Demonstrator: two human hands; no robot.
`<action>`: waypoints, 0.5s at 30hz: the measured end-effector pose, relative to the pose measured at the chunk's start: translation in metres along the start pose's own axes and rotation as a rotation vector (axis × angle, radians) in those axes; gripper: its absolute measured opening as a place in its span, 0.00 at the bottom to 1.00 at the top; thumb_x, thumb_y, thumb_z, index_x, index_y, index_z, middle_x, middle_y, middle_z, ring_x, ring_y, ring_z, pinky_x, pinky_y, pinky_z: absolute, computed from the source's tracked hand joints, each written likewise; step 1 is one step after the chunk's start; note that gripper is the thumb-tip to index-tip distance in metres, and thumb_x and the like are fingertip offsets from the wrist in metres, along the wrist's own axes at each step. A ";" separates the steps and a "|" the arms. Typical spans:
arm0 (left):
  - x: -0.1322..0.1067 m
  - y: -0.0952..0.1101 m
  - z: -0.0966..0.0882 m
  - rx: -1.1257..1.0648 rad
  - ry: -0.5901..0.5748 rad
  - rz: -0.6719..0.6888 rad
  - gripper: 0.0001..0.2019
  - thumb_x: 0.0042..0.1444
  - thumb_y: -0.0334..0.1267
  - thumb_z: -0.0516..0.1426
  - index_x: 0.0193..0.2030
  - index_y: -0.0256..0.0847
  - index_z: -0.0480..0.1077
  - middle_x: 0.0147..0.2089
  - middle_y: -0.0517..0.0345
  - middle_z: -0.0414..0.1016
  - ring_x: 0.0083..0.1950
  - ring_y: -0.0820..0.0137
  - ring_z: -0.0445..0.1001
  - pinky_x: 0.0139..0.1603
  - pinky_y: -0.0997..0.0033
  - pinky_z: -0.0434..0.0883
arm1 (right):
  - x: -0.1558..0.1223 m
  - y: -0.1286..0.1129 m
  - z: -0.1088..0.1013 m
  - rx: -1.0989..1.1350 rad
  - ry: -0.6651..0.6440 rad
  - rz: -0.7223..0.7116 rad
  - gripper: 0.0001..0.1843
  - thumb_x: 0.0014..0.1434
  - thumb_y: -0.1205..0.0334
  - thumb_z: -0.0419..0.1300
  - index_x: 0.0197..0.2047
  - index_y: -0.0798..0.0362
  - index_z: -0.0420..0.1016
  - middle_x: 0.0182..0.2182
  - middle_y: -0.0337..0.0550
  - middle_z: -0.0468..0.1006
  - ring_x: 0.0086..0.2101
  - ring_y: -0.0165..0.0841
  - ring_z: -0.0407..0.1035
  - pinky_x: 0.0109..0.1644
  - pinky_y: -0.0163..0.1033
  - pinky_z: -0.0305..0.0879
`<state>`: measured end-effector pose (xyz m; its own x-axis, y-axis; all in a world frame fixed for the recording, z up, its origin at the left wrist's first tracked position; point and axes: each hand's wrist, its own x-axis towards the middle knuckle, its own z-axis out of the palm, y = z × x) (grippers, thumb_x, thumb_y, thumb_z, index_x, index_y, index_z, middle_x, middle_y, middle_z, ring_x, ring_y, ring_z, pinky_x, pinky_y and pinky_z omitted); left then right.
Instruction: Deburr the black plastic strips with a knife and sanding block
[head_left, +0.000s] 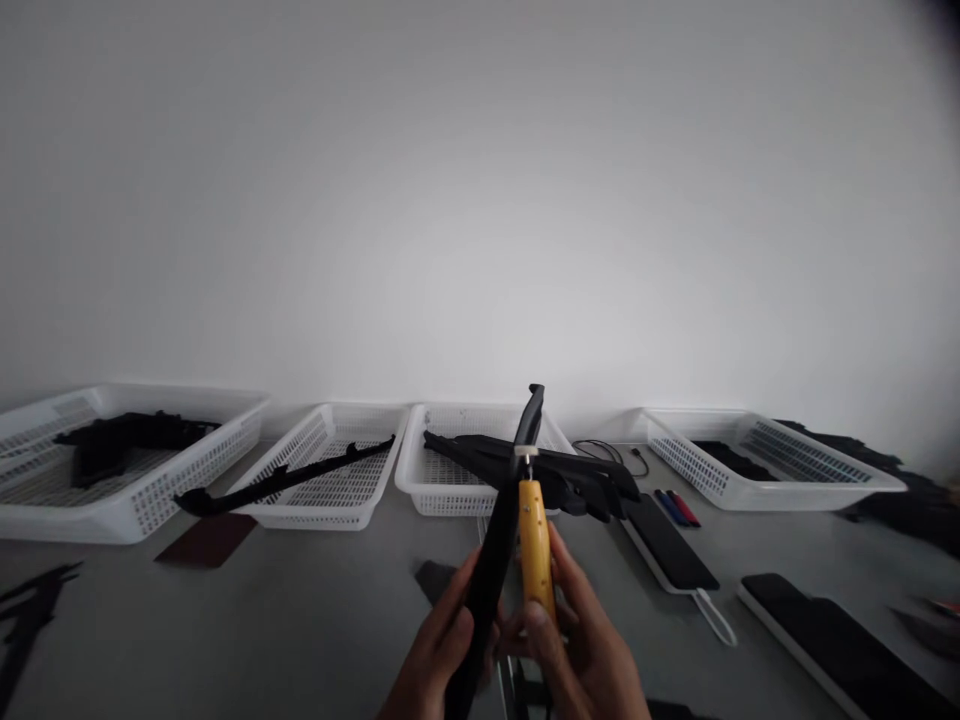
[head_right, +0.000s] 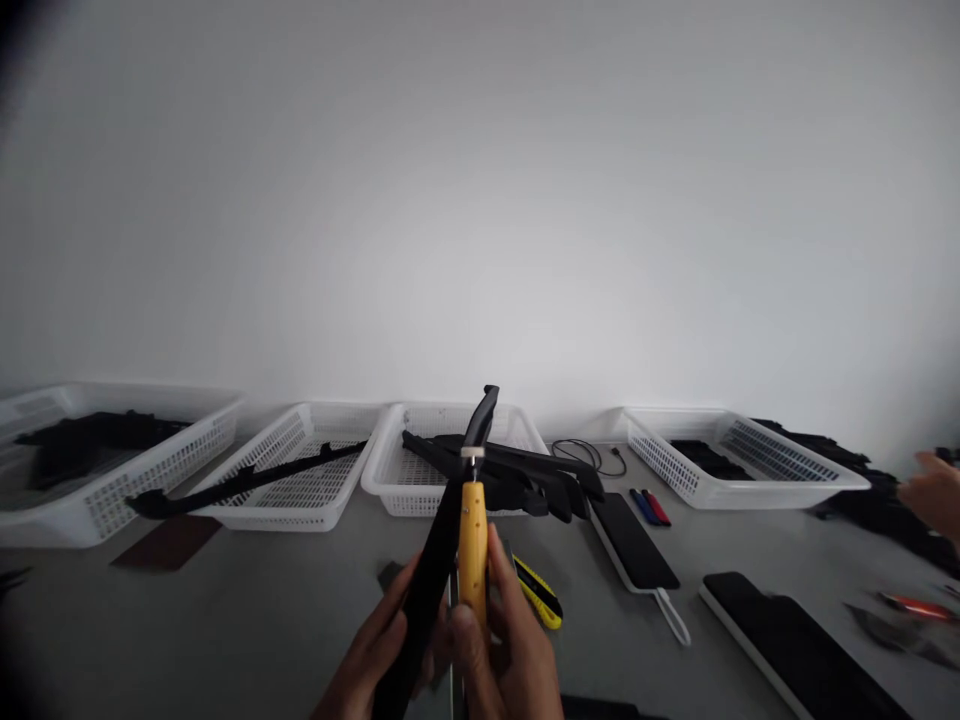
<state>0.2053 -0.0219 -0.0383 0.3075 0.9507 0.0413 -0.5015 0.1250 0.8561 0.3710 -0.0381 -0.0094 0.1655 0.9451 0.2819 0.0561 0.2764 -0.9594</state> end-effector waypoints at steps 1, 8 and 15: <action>-0.001 -0.001 0.000 0.007 -0.008 -0.016 0.32 0.66 0.59 0.64 0.74 0.53 0.71 0.45 0.51 0.79 0.34 0.71 0.73 0.33 0.73 0.65 | 0.007 -0.006 -0.003 -0.011 0.012 -0.012 0.44 0.72 0.36 0.60 0.82 0.49 0.57 0.52 0.53 0.87 0.34 0.38 0.85 0.41 0.39 0.85; -0.005 0.002 0.006 -0.024 -0.011 -0.039 0.33 0.66 0.58 0.64 0.75 0.52 0.70 0.46 0.49 0.79 0.36 0.69 0.72 0.36 0.70 0.65 | 0.016 -0.017 -0.013 -0.091 0.016 -0.064 0.41 0.73 0.41 0.60 0.81 0.49 0.57 0.53 0.53 0.87 0.38 0.42 0.86 0.42 0.42 0.85; -0.005 0.015 0.015 -0.071 0.086 0.083 0.35 0.67 0.67 0.57 0.73 0.52 0.71 0.47 0.51 0.79 0.37 0.67 0.70 0.38 0.69 0.68 | -0.059 0.029 -0.003 -0.244 -0.103 0.031 0.33 0.74 0.47 0.58 0.78 0.41 0.65 0.57 0.50 0.86 0.30 0.37 0.85 0.32 0.37 0.83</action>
<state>0.2085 -0.0292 -0.0182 0.1939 0.9789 0.0639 -0.5791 0.0617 0.8129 0.3657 -0.0862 -0.0535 0.0703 0.9686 0.2386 0.2909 0.2089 -0.9337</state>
